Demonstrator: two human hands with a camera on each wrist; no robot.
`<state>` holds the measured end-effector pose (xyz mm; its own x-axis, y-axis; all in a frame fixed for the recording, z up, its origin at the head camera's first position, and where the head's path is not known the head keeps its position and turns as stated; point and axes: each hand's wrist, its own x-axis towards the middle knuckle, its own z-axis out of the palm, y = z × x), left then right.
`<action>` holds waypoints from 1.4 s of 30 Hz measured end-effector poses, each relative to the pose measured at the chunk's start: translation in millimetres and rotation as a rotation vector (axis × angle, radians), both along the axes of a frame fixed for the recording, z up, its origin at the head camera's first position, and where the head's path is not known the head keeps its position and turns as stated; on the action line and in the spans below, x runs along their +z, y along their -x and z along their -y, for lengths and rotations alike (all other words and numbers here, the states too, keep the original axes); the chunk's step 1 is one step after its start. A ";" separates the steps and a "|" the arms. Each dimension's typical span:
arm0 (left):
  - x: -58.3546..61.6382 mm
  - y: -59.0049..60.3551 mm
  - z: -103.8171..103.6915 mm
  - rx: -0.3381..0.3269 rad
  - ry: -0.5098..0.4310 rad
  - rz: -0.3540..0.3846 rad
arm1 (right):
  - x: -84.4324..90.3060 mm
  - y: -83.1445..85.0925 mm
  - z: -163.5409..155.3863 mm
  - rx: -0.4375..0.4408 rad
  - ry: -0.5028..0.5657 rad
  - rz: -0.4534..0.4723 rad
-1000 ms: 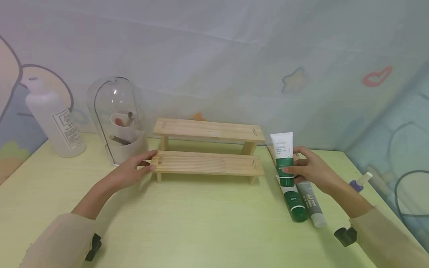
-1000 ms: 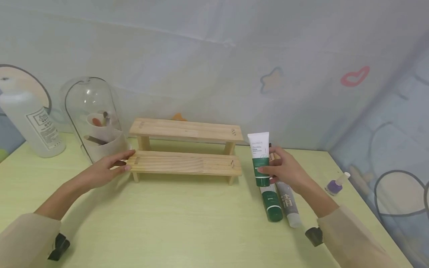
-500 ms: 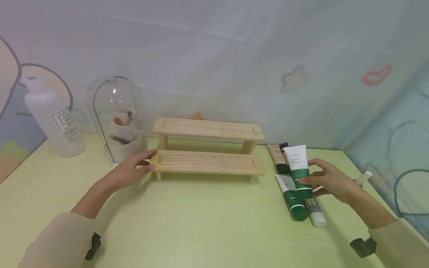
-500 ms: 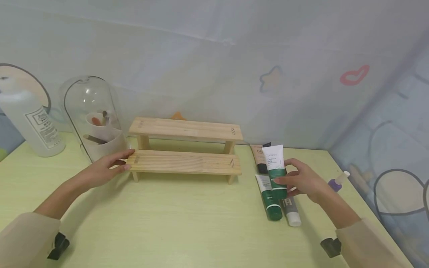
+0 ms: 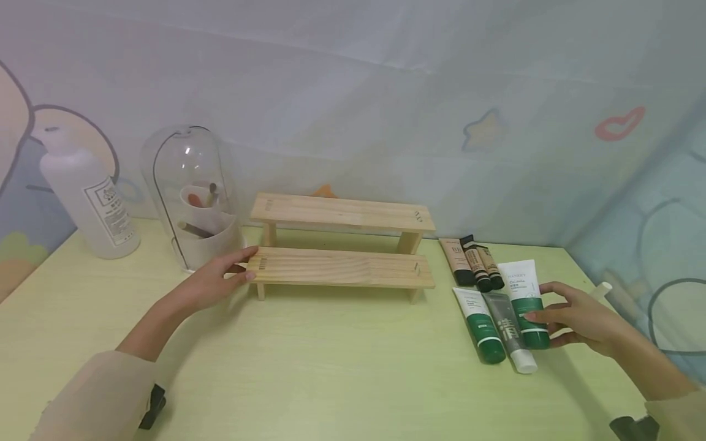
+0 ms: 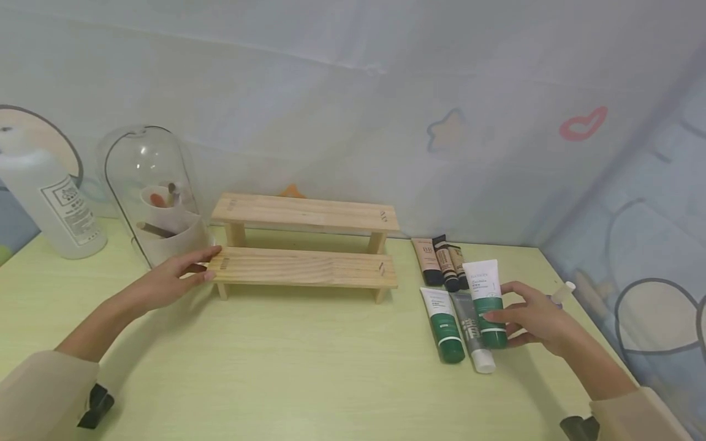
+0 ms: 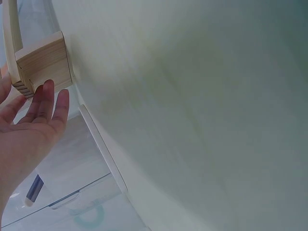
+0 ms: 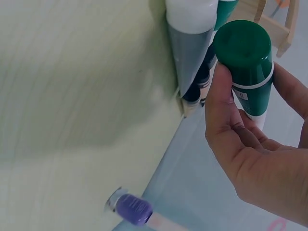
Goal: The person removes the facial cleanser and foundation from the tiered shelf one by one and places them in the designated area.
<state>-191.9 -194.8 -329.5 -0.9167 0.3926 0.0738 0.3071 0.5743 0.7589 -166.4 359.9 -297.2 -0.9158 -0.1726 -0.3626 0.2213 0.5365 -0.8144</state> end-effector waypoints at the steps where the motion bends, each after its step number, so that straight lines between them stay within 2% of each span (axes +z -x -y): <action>1: 0.1 0.0 0.0 -0.001 0.000 -0.001 | -0.3 -0.9 -2.5 -0.010 -0.004 0.004; 12: 0.2 -0.2 -0.5 0.003 0.002 -0.001 | -15.2 -6.4 -26.8 -0.020 -0.020 0.054; 20: -0.4 0.2 0.4 -0.014 -0.001 -0.007 | -29.8 -7.6 -34.1 -0.071 -0.048 0.076; 27: -1.4 1.1 0.6 -0.014 0.001 -0.005 | -38.2 -6.6 -38.3 -0.056 -0.033 0.089; 35: -1.6 0.7 0.8 -0.019 0.001 -0.009 | -39.9 -5.8 -37.1 -0.060 -0.030 0.097; 42: -0.1 -0.6 0.6 -0.019 0.000 -0.010 | -38.6 -6.6 -40.3 -0.032 0.021 0.098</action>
